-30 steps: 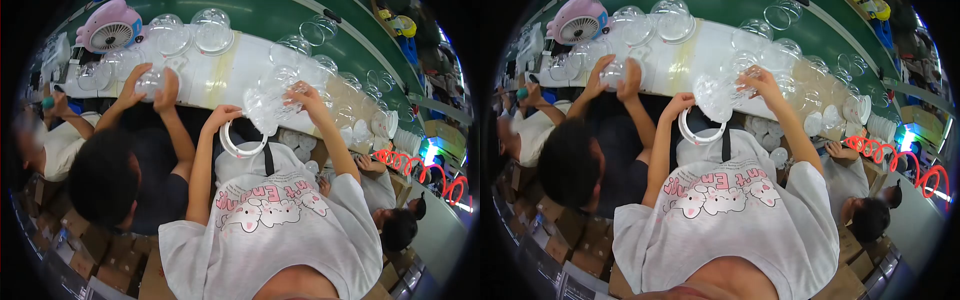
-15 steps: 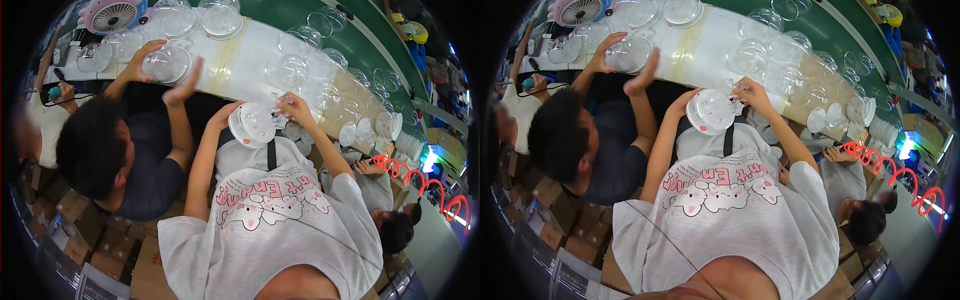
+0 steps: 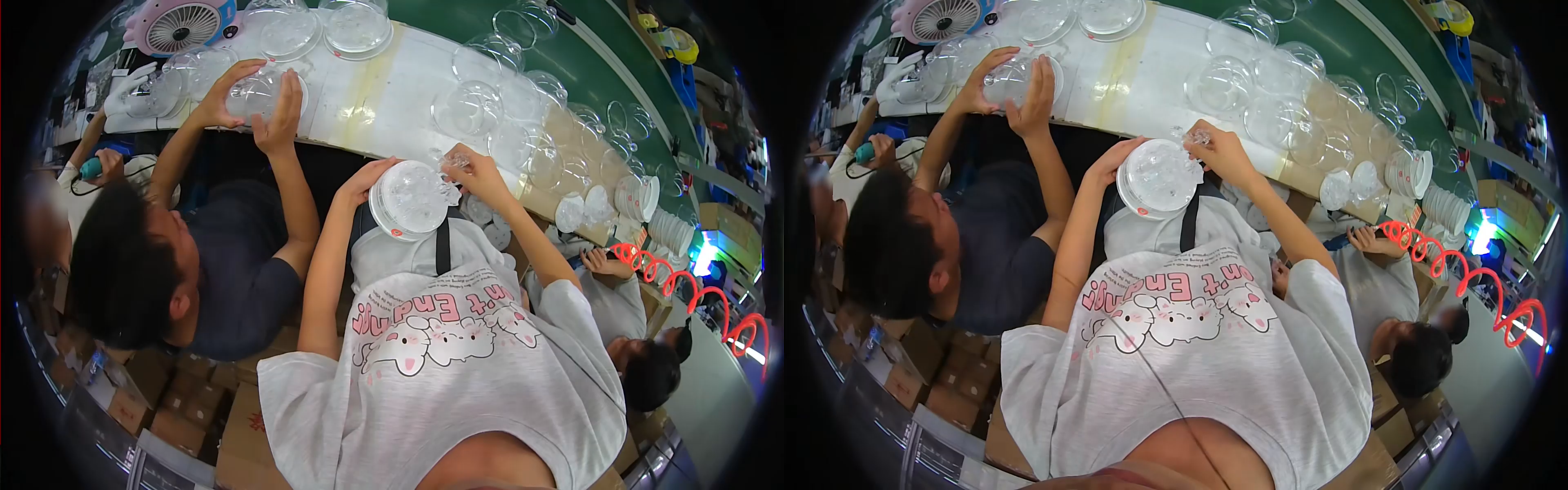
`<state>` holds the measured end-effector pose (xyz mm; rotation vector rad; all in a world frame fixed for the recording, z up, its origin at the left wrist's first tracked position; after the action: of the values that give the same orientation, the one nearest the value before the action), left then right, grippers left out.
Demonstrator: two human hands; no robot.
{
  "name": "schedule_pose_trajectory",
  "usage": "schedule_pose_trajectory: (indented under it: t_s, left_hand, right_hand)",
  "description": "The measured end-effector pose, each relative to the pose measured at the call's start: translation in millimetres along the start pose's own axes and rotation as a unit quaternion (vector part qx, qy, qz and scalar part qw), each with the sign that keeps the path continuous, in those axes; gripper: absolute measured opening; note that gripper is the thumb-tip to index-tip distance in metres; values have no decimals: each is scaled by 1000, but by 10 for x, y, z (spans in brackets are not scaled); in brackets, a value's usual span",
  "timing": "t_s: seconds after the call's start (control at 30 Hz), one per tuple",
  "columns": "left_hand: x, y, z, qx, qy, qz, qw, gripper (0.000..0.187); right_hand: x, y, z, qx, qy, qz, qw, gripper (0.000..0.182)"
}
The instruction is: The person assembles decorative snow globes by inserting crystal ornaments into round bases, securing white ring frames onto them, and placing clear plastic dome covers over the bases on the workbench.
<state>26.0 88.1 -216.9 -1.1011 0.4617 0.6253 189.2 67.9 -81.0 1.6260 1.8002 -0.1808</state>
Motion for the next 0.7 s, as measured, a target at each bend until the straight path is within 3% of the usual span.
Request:
schedule_pose_trajectory:
  t_s: [0.23,0.43,0.57,0.67,0.7]
  left_hand:
    - [-85,-50,55,28,-42,-37,998,42]
    - [-199,-100,122,70,-11,7,997,43]
    - [-253,-85,92,53,-89,38,994,40]
    - [-331,-19,90,10,-110,47,993,38]
    - [-375,-16,129,10,-119,48,992,39]
  right_hand:
    - [-62,-88,-265,-87,64,-20,994,19]
    - [-1,-156,-333,-141,99,3,985,19]
    - [59,-202,-334,-199,102,23,974,21]
    - [34,-238,-475,-195,93,-34,976,29]
    - [19,-226,-509,-119,132,-35,983,32]
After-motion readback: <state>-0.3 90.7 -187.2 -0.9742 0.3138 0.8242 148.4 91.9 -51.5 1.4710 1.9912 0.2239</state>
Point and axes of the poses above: each hand's wrist, its own x-axis towards the middle knuckle, its own y-axis out of the back of the hand, z = x × y, the point moved 8 cm from there along x, towards the middle knuckle, and after that the axes turned 6 degrees about -x, right-handed, at the moved point
